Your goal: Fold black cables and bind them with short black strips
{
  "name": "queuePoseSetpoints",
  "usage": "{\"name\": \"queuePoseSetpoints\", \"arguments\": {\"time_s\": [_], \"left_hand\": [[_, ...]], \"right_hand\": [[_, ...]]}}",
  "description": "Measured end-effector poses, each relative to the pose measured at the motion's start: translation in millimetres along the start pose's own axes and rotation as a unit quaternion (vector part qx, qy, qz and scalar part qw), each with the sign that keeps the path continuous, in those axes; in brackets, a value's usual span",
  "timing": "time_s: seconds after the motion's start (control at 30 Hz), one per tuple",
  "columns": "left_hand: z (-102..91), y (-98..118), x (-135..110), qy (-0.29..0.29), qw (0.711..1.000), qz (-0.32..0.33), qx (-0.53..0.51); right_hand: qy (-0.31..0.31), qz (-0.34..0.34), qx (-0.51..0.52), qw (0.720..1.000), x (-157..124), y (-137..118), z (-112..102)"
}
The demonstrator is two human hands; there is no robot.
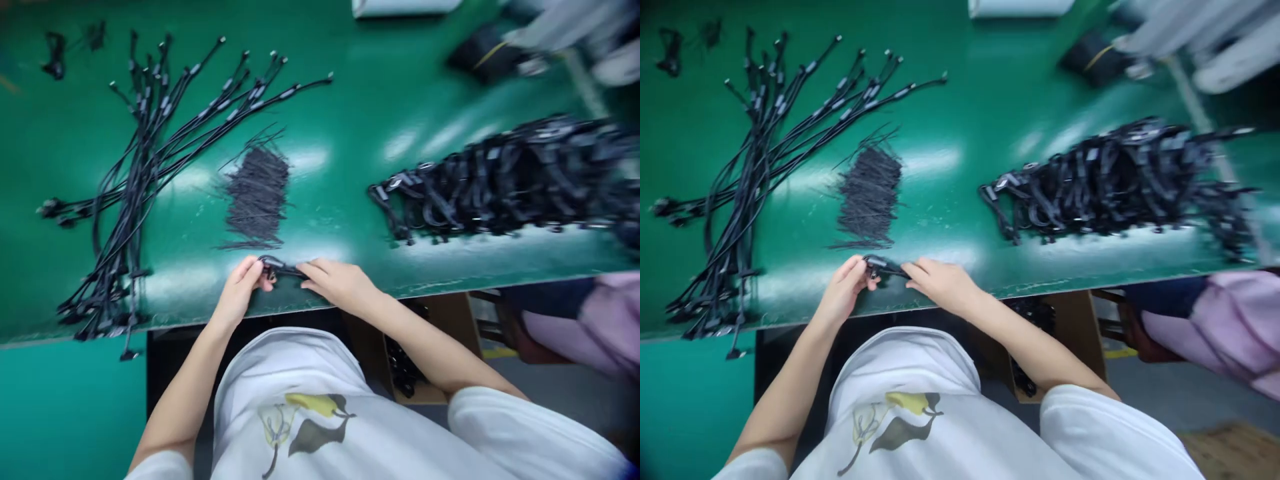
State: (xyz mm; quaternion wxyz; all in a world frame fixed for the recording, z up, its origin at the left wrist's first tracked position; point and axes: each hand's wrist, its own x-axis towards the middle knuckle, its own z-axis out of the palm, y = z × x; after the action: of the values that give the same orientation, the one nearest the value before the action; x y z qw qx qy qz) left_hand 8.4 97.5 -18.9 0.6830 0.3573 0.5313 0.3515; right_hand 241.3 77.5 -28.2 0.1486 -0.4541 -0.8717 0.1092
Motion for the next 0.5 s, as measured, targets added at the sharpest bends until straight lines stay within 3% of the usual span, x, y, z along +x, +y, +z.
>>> {"name": "queuePoseSetpoints", "arguments": {"time_s": [0.07,0.13,0.17,0.23,0.27,0.3,0.4,0.43,0.5], "left_hand": [[-6.3,-0.1,-2.3,-0.013,1.000,-0.006,-0.011],[-16.5,-0.2,-4.9,-0.004,1.000,-0.004,-0.002],[-22.1,-0.2,-6.2,0.008,1.000,-0.001,0.005],[-32.4,0.1,-8.9,0.034,0.999,0.003,0.015],[-36.7,0.3,-10.2,0.042,0.999,0.002,0.018],[-40.5,0.8,-11.7,0.048,0.999,0.002,0.023],[-52.9,4.4,-16.6,0.066,0.993,0.026,0.092],[-58.8,6.6,-18.7,0.082,0.986,0.046,0.140],[-74.9,13.1,-24.1,0.139,0.949,0.103,0.263]], "right_hand": [[0.039,0.041,-0.043,0.997,-6.2,19.3,-17.1],[0.138,0.136,-0.095,0.976,-19.7,54.7,-42.0],[0.203,0.193,-0.127,0.952,-28.9,77.3,-56.2],[0.324,0.303,-0.207,0.872,-49.3,126.9,-83.7],[0.354,0.342,-0.244,0.836,-58.6,151.3,-95.1],[0.353,0.379,-0.272,0.811,-66.4,173.3,-104.1],[0.278,0.453,-0.302,0.791,-77.3,213.5,-114.8],[0.282,0.460,-0.310,0.783,-77.5,216.5,-113.8],[0.358,0.437,-0.317,0.762,-76.1,210.0,-107.1]]}}
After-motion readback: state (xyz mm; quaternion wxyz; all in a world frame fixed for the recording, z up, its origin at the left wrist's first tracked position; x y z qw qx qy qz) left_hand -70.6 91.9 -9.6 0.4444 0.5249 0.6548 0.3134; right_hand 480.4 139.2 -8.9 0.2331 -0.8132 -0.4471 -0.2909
